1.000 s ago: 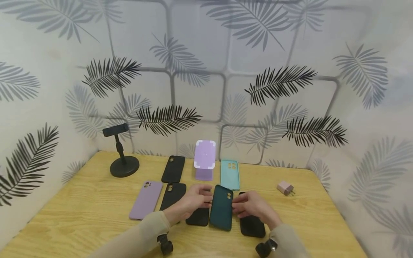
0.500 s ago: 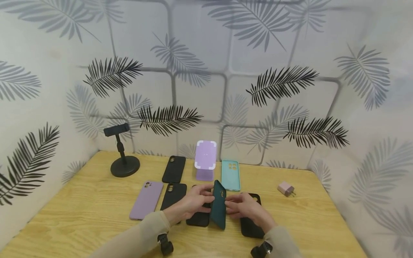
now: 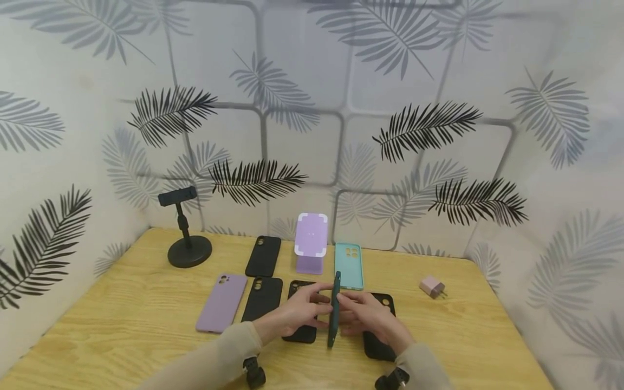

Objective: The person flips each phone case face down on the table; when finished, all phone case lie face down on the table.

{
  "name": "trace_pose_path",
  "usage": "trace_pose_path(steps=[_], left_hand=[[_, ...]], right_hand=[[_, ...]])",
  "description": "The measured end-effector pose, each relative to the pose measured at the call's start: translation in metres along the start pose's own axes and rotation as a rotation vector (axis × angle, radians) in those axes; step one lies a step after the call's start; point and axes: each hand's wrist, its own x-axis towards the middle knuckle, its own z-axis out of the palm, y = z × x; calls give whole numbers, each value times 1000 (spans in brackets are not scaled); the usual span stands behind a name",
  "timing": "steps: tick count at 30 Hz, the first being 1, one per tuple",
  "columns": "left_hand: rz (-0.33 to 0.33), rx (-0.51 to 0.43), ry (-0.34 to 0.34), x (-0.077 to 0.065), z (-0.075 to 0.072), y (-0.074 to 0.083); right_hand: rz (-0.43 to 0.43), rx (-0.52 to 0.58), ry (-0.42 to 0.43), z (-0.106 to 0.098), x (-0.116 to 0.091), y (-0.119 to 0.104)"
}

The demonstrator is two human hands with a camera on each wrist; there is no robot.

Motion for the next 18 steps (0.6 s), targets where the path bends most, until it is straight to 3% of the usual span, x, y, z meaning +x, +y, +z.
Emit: trace_pose_path(steps=[8,18], left_hand=[[-21,52,-39,-1,3,0],[-33,121,-37,-3,6,2]], right_hand=[[-8,1,79,-8,-3,-1],[3,-38,145,-18,-11,1]])
